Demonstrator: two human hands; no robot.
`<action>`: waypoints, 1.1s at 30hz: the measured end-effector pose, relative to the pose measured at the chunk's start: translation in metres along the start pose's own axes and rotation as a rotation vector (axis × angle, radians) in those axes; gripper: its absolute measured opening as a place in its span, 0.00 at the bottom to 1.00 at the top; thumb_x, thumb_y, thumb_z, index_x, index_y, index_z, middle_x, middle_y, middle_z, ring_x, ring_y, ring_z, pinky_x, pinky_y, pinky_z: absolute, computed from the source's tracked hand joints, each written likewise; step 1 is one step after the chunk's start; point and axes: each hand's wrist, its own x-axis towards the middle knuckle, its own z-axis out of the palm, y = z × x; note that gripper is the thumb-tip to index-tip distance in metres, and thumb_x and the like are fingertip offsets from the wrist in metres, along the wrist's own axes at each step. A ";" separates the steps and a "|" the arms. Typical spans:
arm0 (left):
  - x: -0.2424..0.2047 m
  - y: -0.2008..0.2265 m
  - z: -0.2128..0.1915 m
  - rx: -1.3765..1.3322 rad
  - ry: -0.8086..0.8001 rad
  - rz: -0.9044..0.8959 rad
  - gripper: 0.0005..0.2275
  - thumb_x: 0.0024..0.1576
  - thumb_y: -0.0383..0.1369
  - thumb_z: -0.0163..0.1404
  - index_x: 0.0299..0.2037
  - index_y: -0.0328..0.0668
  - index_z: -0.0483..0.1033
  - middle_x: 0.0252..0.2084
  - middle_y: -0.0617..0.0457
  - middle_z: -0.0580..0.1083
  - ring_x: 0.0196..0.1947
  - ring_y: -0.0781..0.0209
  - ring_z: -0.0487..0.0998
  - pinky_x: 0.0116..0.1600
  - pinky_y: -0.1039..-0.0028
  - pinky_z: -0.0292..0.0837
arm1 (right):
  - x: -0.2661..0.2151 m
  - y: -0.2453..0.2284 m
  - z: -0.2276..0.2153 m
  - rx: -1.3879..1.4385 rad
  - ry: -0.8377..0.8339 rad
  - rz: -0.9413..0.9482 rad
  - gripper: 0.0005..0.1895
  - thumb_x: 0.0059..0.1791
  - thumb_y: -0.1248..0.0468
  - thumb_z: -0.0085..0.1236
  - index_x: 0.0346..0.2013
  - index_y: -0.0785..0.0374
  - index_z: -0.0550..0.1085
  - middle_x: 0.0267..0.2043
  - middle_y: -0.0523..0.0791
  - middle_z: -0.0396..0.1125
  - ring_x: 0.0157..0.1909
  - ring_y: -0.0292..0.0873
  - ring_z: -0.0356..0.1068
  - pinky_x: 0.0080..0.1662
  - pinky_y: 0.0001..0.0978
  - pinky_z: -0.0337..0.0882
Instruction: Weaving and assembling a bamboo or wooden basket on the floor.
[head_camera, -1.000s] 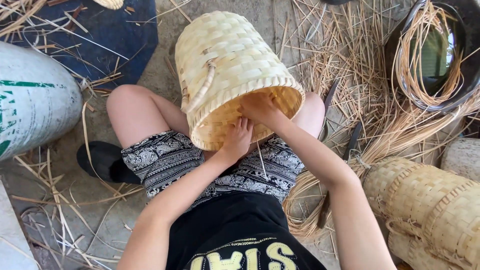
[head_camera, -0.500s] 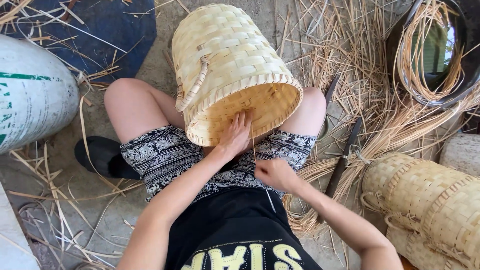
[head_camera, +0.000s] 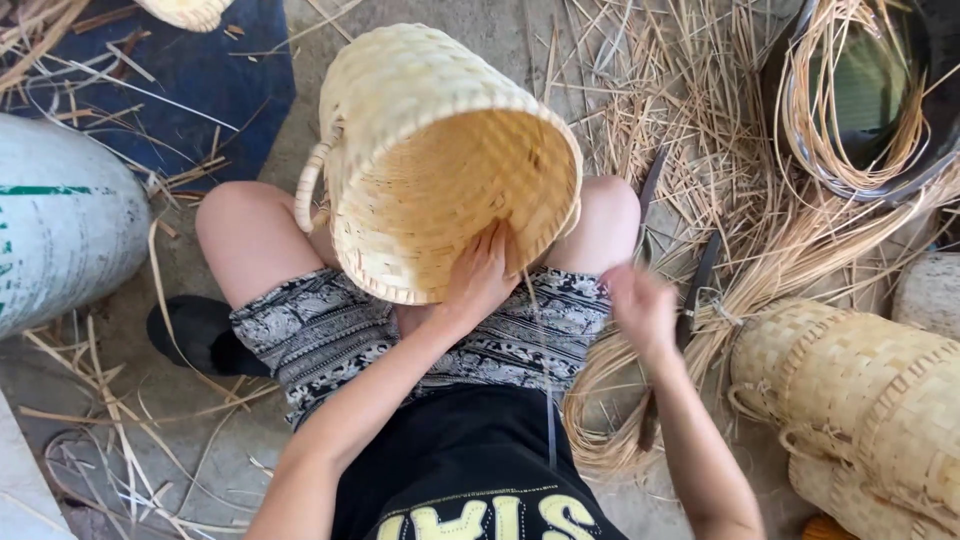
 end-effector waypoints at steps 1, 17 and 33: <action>0.001 0.011 -0.003 -0.058 -0.017 -0.046 0.36 0.52 0.38 0.59 0.66 0.22 0.58 0.66 0.28 0.64 0.64 0.35 0.69 0.66 0.56 0.67 | 0.011 0.025 -0.011 -0.089 0.171 0.284 0.14 0.59 0.59 0.48 0.40 0.64 0.79 0.36 0.50 0.75 0.34 0.44 0.75 0.37 0.38 0.75; 0.002 0.040 0.050 -0.221 0.068 -0.149 0.24 0.52 0.52 0.60 0.36 0.36 0.68 0.68 0.16 0.55 0.69 0.27 0.61 0.64 0.50 0.65 | 0.002 0.232 0.047 -0.287 0.256 0.821 0.35 0.45 0.47 0.64 0.55 0.69 0.66 0.41 0.59 0.73 0.39 0.60 0.72 0.43 0.51 0.72; 0.005 0.031 0.016 -0.426 -0.111 -0.364 0.19 0.56 0.37 0.50 0.50 0.28 0.65 0.43 0.41 0.76 0.45 0.45 0.78 0.48 0.56 0.74 | -0.036 -0.019 -0.061 0.604 -0.707 0.804 0.21 0.51 0.51 0.50 0.49 0.65 0.72 0.18 0.43 0.66 0.18 0.37 0.67 0.23 0.31 0.69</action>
